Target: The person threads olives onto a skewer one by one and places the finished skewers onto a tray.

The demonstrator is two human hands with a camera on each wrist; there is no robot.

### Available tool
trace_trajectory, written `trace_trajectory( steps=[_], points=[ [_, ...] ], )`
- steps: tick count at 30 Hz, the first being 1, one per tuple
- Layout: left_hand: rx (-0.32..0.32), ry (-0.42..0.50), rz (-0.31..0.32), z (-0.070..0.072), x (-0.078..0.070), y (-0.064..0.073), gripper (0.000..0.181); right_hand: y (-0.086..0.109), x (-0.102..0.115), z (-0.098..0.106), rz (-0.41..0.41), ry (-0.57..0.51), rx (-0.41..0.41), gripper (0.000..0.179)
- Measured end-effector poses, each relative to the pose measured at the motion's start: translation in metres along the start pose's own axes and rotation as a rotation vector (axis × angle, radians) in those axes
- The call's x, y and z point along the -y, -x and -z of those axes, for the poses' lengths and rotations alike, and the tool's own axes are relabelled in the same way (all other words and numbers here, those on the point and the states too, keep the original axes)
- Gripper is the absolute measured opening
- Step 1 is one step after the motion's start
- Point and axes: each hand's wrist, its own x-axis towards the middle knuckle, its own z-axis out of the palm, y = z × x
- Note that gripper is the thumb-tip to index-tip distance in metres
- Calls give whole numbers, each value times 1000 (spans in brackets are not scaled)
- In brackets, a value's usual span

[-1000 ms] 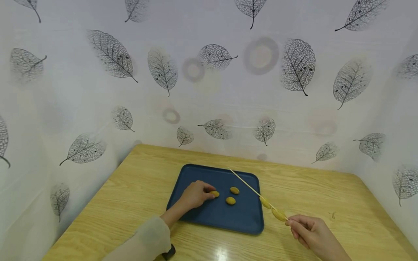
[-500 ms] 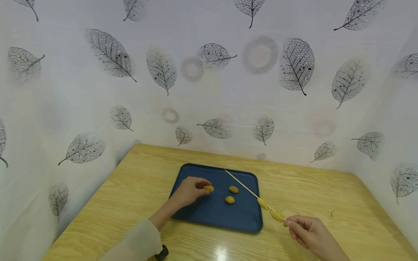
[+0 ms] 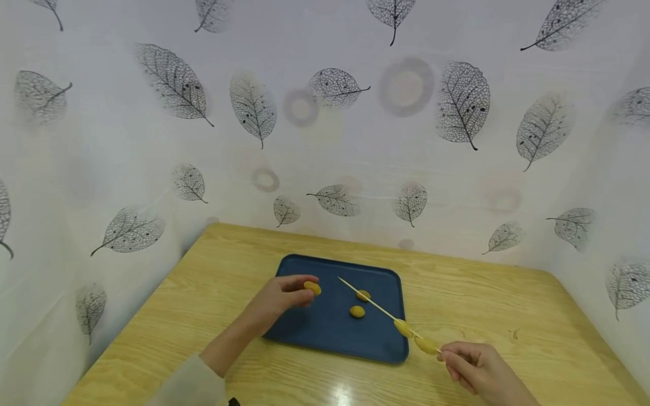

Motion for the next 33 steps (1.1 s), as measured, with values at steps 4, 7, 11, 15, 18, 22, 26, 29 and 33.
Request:
trace_trajectory(
  steps=[4,7,11,15,18,22,26,29,33],
  points=[
    [-1,108,20,0,-2,4,44,0,3,-2,24,-4,24,32],
    [-4,153,26,1,-3,4,44,-1,6,-4,46,-5,38,31],
    [0,164,28,1,-4,4,43,-2,7,-7,73,-18,65,30],
    [6,183,16,0,-5,5,42,-3,9,-10,105,-18,91,28],
    [15,201,3,0,-5,5,42,-5,10,-12,117,-3,96,27],
    [24,199,-2,-1,-4,3,41,-6,10,-13,114,-3,95,27],
    [29,203,5,-3,-3,1,41,-7,9,-13,104,-13,94,27],
    [44,214,3,-4,-4,1,42,-7,8,-13,107,-19,104,27],
    [71,228,-7,-4,-4,2,42,-8,7,-13,102,-34,120,28]
  ],
)
